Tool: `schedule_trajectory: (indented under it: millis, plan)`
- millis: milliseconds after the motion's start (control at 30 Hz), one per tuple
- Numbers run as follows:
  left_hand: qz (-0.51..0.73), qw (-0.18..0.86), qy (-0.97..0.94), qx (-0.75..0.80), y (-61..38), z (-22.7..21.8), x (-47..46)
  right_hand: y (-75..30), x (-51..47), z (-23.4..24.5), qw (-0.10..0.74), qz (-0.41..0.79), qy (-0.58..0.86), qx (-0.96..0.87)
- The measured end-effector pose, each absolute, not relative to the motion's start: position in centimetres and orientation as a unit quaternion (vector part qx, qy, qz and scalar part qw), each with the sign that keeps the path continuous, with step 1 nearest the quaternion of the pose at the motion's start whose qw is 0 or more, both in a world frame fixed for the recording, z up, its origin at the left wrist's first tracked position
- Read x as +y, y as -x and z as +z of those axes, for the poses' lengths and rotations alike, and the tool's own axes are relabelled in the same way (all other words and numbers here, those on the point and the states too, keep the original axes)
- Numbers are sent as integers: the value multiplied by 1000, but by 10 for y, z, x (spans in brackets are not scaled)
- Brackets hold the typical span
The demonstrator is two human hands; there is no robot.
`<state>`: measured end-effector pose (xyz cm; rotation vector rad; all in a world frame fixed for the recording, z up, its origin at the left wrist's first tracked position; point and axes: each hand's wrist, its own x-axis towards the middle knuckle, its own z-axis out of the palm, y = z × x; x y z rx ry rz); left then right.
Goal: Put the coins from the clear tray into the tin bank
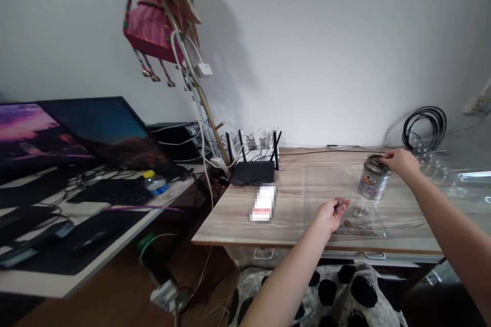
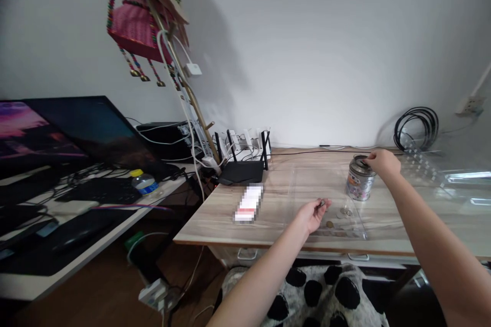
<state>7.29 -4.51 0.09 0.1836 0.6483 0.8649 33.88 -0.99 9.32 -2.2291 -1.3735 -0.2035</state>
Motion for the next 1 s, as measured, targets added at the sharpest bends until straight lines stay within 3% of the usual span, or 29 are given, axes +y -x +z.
schedule_trajectory:
  millis: [167, 333, 500, 667, 733, 867, 1000]
  plan:
    - [374, 841, -178, 348, -75, -1, -42, -331, -3, 92, 237, -49, 843, -480]
    - [412, 819, -224, 331, -75, -3, -42, -280, -31, 87, 286, -142, 779, -539]
    - [442, 796, -265, 319, -78, -7, -44, -209, -61, 47, 242, 74, 643, -723]
    - [432, 787, -325, 298, -82, -10, -46, -197, -63, 33, 226, 116, 628, -735]
    - [428, 793, -322, 292, -82, -12, -46, -214, -58, 47, 238, 91, 647, -718]
    - [407, 834, -222, 299, -78, -11, -44, -274, -38, 86, 273, -106, 789, -540]
    - [399, 852, -172, 290, -75, -8, -44, -313, -19, 108, 184, -66, 844, -499]
